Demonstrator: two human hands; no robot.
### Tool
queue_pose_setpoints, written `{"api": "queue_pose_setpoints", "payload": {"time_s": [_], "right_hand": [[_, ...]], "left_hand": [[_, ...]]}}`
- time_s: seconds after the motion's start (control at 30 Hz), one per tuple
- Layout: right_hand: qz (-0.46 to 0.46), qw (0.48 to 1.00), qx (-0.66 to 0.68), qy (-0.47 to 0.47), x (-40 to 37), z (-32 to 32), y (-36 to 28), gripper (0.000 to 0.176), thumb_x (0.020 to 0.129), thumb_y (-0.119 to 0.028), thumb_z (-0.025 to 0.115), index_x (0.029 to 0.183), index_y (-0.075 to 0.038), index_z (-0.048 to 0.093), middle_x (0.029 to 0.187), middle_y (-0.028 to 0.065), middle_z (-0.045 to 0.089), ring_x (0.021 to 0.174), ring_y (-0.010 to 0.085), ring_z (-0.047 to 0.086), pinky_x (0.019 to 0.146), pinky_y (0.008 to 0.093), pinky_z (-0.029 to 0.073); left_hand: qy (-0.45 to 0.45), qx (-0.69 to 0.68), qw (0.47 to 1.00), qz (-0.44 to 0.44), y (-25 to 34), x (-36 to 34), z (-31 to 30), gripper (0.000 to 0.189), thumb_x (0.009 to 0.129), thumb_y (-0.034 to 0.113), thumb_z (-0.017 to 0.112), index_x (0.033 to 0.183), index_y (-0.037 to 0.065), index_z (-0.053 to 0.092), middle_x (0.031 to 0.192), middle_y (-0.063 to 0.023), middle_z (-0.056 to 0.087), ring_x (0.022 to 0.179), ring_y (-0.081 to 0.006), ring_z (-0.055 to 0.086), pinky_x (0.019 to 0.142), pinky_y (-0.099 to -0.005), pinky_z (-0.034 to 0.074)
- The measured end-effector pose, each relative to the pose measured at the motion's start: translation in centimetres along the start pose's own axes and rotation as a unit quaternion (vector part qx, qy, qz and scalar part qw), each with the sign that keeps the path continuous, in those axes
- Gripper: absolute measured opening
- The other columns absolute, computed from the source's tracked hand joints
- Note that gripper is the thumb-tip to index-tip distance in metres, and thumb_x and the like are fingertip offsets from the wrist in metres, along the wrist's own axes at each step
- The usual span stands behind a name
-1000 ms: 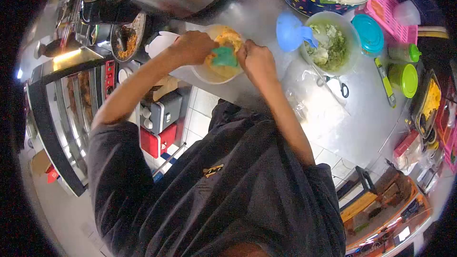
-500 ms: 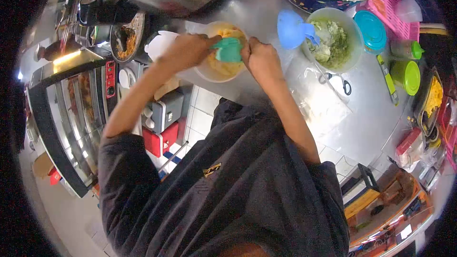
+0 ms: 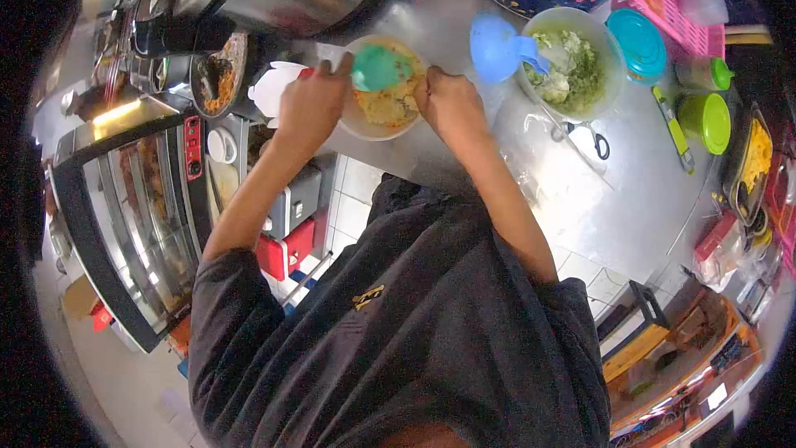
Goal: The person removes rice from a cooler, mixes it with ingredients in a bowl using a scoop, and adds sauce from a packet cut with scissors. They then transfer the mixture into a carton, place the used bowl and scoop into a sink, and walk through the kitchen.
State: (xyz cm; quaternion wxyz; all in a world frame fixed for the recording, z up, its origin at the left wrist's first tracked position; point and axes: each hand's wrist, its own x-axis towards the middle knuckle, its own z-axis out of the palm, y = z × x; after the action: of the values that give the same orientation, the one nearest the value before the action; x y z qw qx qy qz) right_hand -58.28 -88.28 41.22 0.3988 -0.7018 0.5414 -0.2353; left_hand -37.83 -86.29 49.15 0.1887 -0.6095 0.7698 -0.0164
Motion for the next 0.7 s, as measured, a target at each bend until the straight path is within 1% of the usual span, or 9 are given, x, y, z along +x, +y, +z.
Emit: {"api": "queue_pose_setpoints", "payload": {"time_s": [0.1,0.17,0.23,0.3,0.33,0.47,0.6,0.67,0.7], "right_hand": [[-0.028,0.999,-0.023,0.005,0.1,0.5,0.2,0.023,0.088,-0.021,0.057,0.085,0.002,0.06,0.075,0.0284,0.062,0.073,0.0463,0.062,0.066,0.0533,0.049],[-0.05,0.998,0.016,0.045,0.1,0.7,0.1,0.021,0.088,-0.017,0.057,0.079,0.002,0.057,0.068,0.0278,0.058,0.065,0.0457,0.06,0.058,0.0494,0.048],[-0.034,0.998,0.011,0.044,0.2,0.6,-0.2,0.022,0.088,-0.019,0.057,0.081,0.002,0.059,0.07,0.0279,0.06,0.067,0.046,0.061,0.062,0.0518,0.049],[-0.013,0.999,0.003,0.037,-0.1,0.6,-0.1,0.023,0.088,-0.02,0.056,0.083,0.002,0.06,0.072,0.0281,0.062,0.07,0.0463,0.062,0.066,0.0542,0.05],[-0.018,0.999,-0.005,0.049,0.1,1.0,0.1,0.023,0.088,-0.021,0.056,0.083,0.002,0.06,0.071,0.0281,0.062,0.069,0.0464,0.062,0.066,0.0542,0.05],[-0.014,1.0,-0.015,0.021,0.3,0.8,-0.1,0.023,0.088,-0.021,0.056,0.083,0.001,0.061,0.07,0.0285,0.061,0.069,0.0468,0.062,0.064,0.0536,0.05],[-0.02,1.0,0.001,0.005,0.0,0.0,-0.1,0.023,0.088,-0.021,0.056,0.083,0.001,0.061,0.07,0.0285,0.061,0.069,0.0469,0.063,0.064,0.0531,0.051],[-0.024,0.999,-0.019,0.014,0.0,-0.1,-0.1,0.023,0.088,-0.02,0.056,0.082,0.001,0.06,0.07,0.0286,0.061,0.068,0.0469,0.062,0.064,0.0532,0.051],[-0.02,0.999,-0.019,0.018,0.1,-0.1,0.2,0.023,0.088,-0.02,0.056,0.082,0.001,0.06,0.07,0.0286,0.061,0.068,0.0469,0.062,0.064,0.0532,0.051]], "left_hand": [[0.036,0.014,0.997,-0.064,0.5,-0.3,2.2,0.062,0.081,0.011,0.061,0.139,0.011,0.042,0.098,-0.0137,0.062,0.072,-0.0297,0.069,0.057,-0.04,0.057],[0.068,-0.02,0.996,0.05,0.9,0.6,5.3,0.051,0.084,0.011,0.057,0.133,0.007,0.046,0.103,-0.0139,0.063,0.071,-0.0312,0.07,0.057,-0.0445,0.057],[0.016,-0.054,0.996,0.065,-0.3,1.4,2.3,0.051,0.083,0.013,0.06,0.132,0.01,0.049,0.1,-0.0133,0.066,0.074,-0.0329,0.07,0.063,-0.0474,0.057],[-0.045,-0.115,0.973,0.193,-2.8,1.5,-0.1,0.051,0.081,0.01,0.06,0.132,0.012,0.054,0.094,-0.0179,0.065,0.077,-0.0356,0.067,0.066,-0.0453,0.056],[-0.173,-0.1,0.966,0.164,-2.6,1.3,-3.5,0.04,0.083,0.012,0.06,0.123,0.013,0.062,0.09,-0.0156,0.068,0.083,-0.0348,0.068,0.071,-0.0464,0.055],[-0.197,0.041,0.961,0.192,-1.2,2.2,0.1,0.031,0.084,0.013,0.061,0.114,0.009,0.064,0.091,-0.0142,0.069,0.084,-0.0315,0.069,0.072,-0.0441,0.056],[-0.088,-0.007,0.978,0.187,-1.1,2.5,1.4,0.041,0.083,0.012,0.061,0.123,0.008,0.058,0.096,-0.0157,0.068,0.079,-0.0301,0.069,0.068,-0.0414,0.057],[-0.005,-0.02,0.998,0.067,-0.8,1.1,-1.0,0.052,0.082,0.01,0.06,0.132,0.009,0.05,0.1,-0.0159,0.066,0.077,-0.0293,0.069,0.063,-0.0377,0.057],[-0.004,-0.019,0.997,0.073,-0.3,0.9,-1.0,0.052,0.082,0.01,0.06,0.132,0.009,0.05,0.1,-0.0159,0.066,0.077,-0.0293,0.069,0.063,-0.0377,0.057]]}}
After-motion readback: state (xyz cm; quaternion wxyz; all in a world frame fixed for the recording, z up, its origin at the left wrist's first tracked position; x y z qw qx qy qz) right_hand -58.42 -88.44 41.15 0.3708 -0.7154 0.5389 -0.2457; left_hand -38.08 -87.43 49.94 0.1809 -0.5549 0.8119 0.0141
